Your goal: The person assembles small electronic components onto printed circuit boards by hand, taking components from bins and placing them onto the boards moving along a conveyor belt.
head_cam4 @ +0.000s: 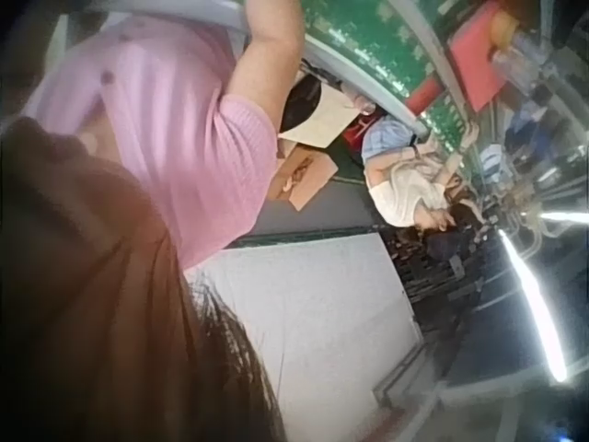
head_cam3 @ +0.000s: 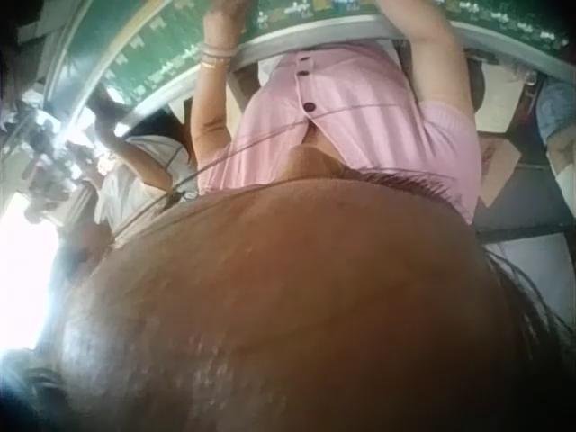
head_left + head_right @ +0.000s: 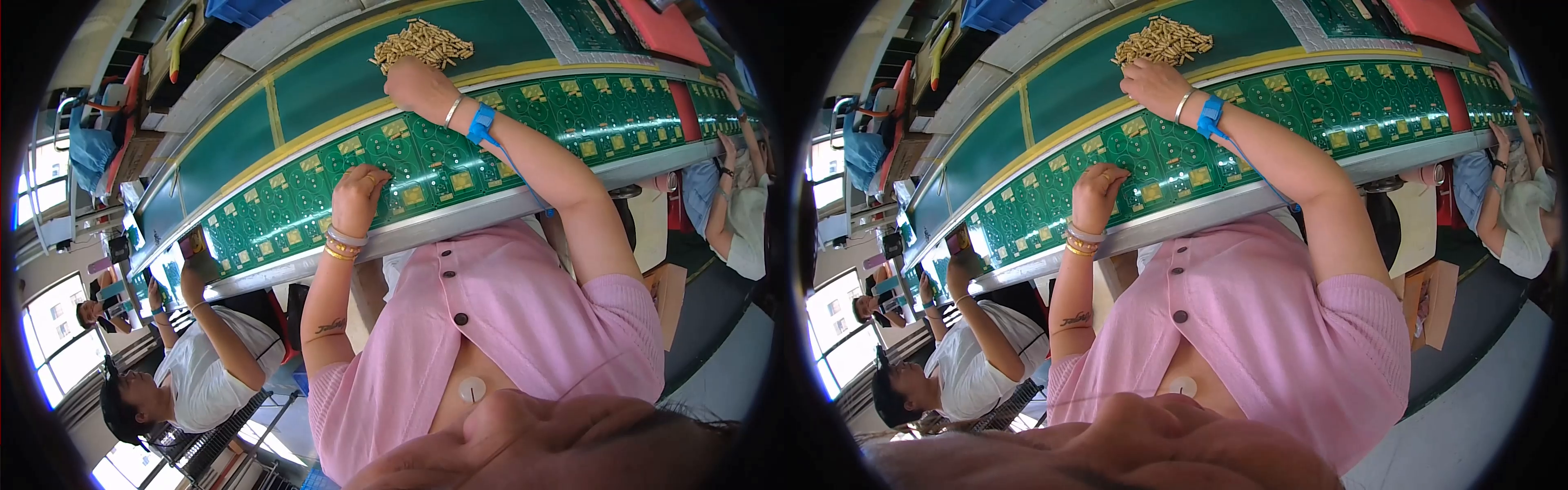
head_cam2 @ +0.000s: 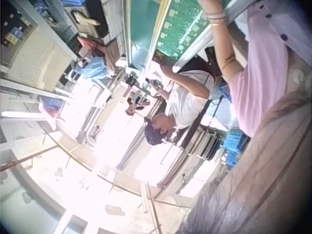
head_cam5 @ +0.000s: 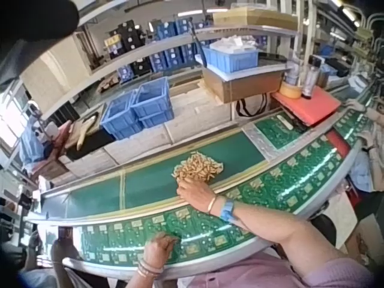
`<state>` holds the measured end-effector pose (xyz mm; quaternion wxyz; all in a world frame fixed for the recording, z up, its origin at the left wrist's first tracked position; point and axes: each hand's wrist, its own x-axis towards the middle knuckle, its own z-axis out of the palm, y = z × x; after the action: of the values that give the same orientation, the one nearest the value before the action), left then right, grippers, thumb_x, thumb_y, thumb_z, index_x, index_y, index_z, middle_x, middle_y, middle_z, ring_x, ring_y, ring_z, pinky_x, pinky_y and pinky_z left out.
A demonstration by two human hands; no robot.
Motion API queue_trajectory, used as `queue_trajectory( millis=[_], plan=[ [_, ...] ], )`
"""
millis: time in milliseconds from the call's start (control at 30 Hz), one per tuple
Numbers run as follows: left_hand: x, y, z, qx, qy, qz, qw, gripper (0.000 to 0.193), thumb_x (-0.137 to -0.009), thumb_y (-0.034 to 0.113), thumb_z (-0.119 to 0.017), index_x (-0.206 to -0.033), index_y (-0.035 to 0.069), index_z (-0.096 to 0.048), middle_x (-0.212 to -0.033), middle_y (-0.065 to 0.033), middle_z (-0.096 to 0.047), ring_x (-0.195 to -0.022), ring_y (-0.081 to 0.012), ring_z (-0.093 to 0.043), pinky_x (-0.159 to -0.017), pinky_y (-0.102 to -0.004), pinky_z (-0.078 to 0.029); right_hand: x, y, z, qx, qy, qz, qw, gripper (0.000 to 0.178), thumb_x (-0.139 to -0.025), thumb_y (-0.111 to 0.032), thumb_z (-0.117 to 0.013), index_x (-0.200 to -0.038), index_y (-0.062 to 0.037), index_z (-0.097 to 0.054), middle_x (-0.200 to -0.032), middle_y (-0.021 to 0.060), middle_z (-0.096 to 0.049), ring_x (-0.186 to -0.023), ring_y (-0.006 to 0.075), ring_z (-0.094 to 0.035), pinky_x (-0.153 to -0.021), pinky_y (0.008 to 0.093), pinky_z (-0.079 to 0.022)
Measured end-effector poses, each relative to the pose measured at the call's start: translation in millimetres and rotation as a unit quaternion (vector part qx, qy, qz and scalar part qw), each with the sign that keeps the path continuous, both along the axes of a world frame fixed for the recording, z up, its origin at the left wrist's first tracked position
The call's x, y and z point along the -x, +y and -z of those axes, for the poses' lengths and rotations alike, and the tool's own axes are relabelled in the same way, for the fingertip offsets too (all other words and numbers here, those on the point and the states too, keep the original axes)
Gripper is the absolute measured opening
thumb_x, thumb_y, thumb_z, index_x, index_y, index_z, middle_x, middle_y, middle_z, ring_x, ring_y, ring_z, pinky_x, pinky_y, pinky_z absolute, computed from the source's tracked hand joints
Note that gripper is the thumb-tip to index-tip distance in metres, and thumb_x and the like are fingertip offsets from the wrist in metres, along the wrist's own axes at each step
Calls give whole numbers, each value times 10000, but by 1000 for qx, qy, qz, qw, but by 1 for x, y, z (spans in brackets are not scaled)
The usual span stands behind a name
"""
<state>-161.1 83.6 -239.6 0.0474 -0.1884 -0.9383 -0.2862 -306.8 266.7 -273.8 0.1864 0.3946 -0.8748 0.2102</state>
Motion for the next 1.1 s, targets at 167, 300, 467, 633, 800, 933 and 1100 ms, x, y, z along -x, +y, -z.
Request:
queue_trajectory(
  millis=[167,300,467,633,800,933,1100],
  plan=[
    [-7,-4,0,10,30,19,999,141,-711,11,-611,-826,75,-664,-820,-53,-588,-778,-255,-558,-678,-340,-453,0,-7,-5,-42,19,-30,998,57,-735,-135,-524,-742,-105,-571,-802,20,-513,-857,184,-514,-698,297,-475],
    [-17,-10,-9,60,-12,49,997,307,-711,70,-635,-1017,70,-622,-1083,-114,-520,-993,-316,-480,-827,-383,-417,-2,-6,-6,-54,25,-34,998,57,-738,-130,-521,-749,-106,-570,-810,23,-515,-860,184,-518,-697,295,-478],
    [-38,-45,-16,233,2,-74,970,713,-753,443,-608,-1256,-28,-425,-1423,-183,-201,-1306,-431,-109,-1044,-499,-168,-10,14,-4,-76,16,-24,997,56,-740,-121,-521,-774,-102,-562,-833,31,-519,-858,187,-530,-694,298,-484],
    [-47,-63,-4,265,-47,-72,961,856,-760,636,-458,-1280,-42,-397,-1445,-196,-140,-1321,-443,-38,-1052,-520,-90,-19,32,-13,1,-55,-14,998,72,-759,-101,-520,-819,-79,-554,-843,55,-522,-823,215,-554,-681,323,-486],
    [-35,-38,-5,235,-38,-11,971,858,-727,591,-544,-1269,-59,-399,-1440,-194,-155,-1325,-431,-53,-1046,-524,-122,-31,55,-28,126,-165,27,978,108,-814,-84,-539,-921,-74,-549,-861,66,-543,-780,269,-559,-649,354,-461],
    [-18,2,-7,193,-39,58,979,840,-693,563,-596,-1256,-37,-427,-1434,-186,-172,-1326,-421,-65,-1042,-525,-145,-42,74,-35,160,-178,32,971,106,-799,-61,-558,-905,-67,-556,-858,65,-560,-773,263,-566,-658,343,-461],
    [47,28,-19,85,44,100,990,417,-733,327,-651,-1019,27,-611,-1175,-160,-501,-1133,-367,-410,-939,-447,-351,-55,73,-36,175,-203,19,963,103,-780,-56,-584,-882,-57,-570,-864,67,-594,-791,258,-583,-669,330,-471]
  ],
)
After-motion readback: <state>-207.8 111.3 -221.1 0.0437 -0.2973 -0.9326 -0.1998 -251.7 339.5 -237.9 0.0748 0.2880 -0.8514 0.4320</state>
